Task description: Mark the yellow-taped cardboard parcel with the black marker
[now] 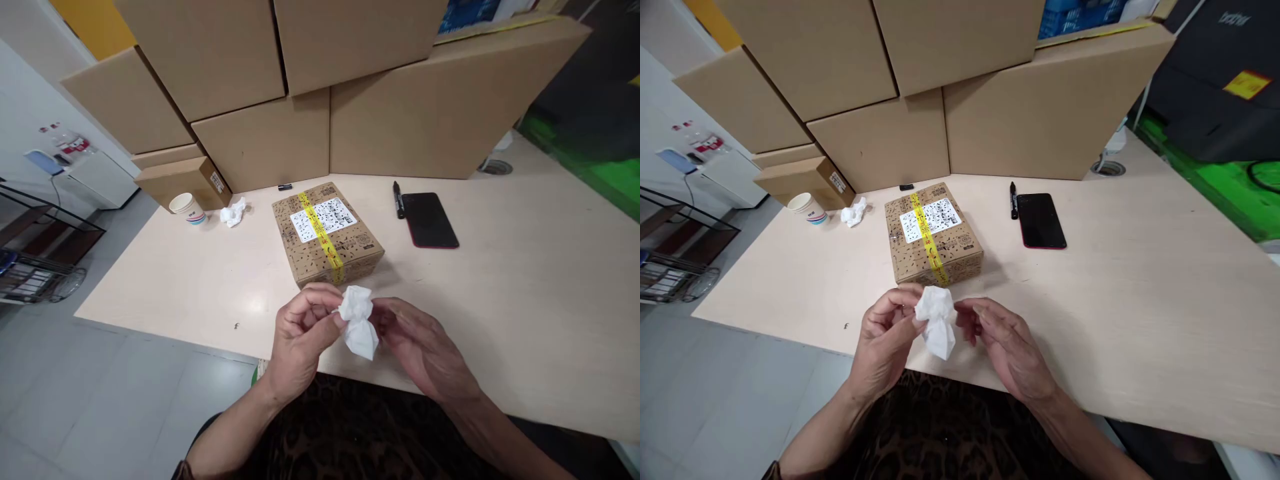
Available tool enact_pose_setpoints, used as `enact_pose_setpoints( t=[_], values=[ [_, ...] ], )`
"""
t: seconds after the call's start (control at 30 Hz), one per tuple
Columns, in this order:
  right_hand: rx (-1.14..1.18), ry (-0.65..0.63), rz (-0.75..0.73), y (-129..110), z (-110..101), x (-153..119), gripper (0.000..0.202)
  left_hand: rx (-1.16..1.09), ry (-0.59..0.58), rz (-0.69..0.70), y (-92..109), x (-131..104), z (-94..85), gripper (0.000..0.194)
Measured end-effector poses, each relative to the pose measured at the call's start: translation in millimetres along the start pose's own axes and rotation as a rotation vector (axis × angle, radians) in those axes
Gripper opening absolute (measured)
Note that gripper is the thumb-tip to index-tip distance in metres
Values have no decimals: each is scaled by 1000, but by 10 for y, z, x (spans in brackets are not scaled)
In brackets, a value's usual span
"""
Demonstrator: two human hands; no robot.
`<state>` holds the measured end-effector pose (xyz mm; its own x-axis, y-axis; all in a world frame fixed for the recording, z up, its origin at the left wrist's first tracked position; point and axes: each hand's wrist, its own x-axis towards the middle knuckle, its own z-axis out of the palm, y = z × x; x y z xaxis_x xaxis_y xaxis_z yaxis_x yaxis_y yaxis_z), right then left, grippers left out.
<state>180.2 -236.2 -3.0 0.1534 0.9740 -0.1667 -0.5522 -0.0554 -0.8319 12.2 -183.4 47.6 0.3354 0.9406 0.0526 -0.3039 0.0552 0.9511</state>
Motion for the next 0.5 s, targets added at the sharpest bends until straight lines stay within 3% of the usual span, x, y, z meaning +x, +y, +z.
enact_pose_setpoints(
  t=[0.1,0.17,0.23,0.3,0.4,0.5],
  values=[
    [15,-112,-2,-62,152,29,40,88,-54,-19,-11,-21,-21,8],
    [-22,-147,-13,-87,201,42,34,208,-47,30,-22,-61,-66,7],
    [-60,-166,-43,-111,228,55,24,254,-16,39,-15,-84,-98,13],
    [-51,-156,-96,-153,262,60,19,185,-18,-46,29,-94,-98,24],
    [-11,-120,-186,-276,355,2,18,73,-122,-187,186,-160,-36,23],
    [-52,-113,-204,-445,451,-211,24,98,-169,-113,422,-367,19,13]
  ],
)
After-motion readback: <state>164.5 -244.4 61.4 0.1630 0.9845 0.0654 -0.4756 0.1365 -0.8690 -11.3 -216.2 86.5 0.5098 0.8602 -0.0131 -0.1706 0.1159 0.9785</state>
